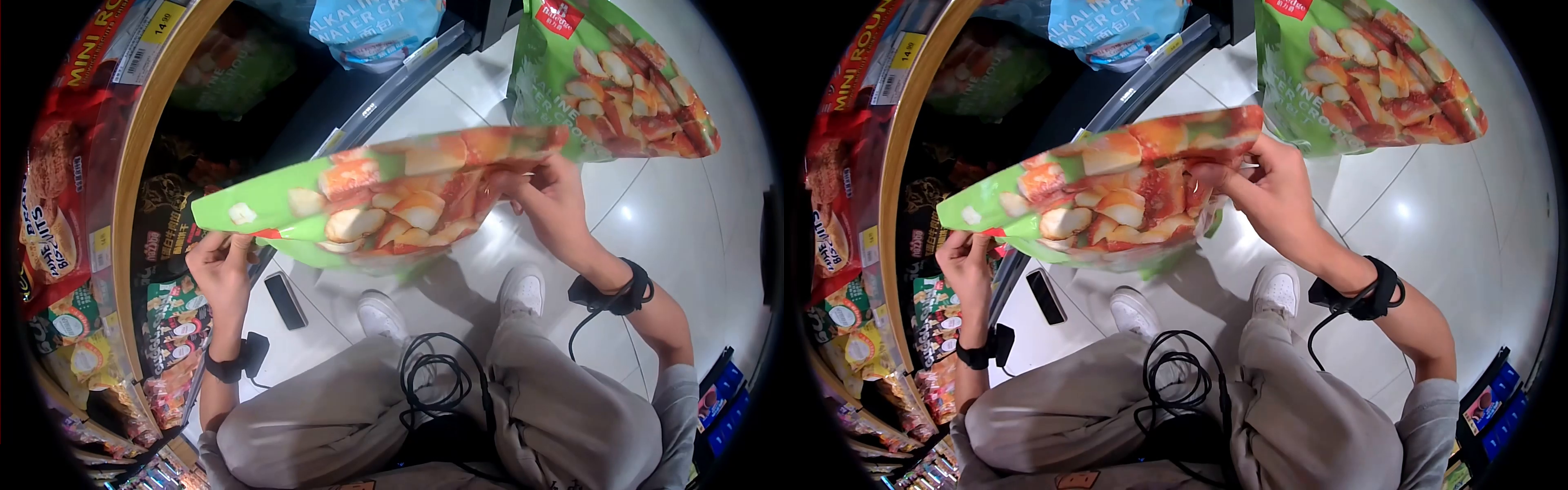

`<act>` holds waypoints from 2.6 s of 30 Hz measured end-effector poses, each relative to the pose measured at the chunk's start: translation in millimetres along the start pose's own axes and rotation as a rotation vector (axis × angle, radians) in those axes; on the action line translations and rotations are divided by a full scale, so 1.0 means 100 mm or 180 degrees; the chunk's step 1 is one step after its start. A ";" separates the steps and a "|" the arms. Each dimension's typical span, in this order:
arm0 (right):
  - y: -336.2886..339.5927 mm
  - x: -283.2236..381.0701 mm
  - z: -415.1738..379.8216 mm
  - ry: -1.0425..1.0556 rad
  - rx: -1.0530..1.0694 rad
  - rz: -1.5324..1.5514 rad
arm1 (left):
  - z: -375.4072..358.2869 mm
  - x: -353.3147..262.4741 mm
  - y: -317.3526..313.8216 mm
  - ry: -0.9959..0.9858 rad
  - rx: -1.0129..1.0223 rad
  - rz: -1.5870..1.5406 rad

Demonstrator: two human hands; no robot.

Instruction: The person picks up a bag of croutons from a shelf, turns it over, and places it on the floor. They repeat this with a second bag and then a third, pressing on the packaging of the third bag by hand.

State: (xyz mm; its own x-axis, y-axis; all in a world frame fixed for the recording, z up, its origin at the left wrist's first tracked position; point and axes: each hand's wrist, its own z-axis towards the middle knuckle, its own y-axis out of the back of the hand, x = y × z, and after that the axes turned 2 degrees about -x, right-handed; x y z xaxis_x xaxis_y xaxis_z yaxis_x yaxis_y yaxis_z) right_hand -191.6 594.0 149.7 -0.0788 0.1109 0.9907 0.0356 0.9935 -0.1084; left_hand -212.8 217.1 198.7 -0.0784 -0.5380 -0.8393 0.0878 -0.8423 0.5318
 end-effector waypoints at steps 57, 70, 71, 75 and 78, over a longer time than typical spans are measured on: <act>0.27 -1.56 -0.04 -0.1891 0.0566 -0.0324 | -1.05 1.56 -0.81 0.2884 0.2194 -0.1453; 0.41 -1.89 -0.50 -0.2453 0.0666 0.0055 | -1.64 1.75 -1.04 0.2891 0.1843 -0.2218; 0.31 -1.76 -0.62 -0.2578 0.0598 0.0198 | -1.62 1.69 -1.02 0.2895 0.1880 -0.2207; 0.32 -1.71 -0.96 -0.2953 0.1120 -0.0156 | -1.69 1.59 -0.97 0.3021 0.1965 -0.2262; 0.25 -1.65 -1.08 -0.3181 0.1318 -0.0235 | -1.82 1.63 -0.98 0.3236 0.2374 -0.2164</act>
State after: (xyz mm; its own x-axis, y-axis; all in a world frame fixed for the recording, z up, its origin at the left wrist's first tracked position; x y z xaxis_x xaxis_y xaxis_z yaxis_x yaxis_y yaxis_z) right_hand -70.5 597.5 -7.6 -0.8497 -0.1641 0.5011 -0.3268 0.9097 -0.2562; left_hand -53.9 217.3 -10.8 0.8672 -0.0430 -0.4961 -0.2353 -0.9134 -0.3321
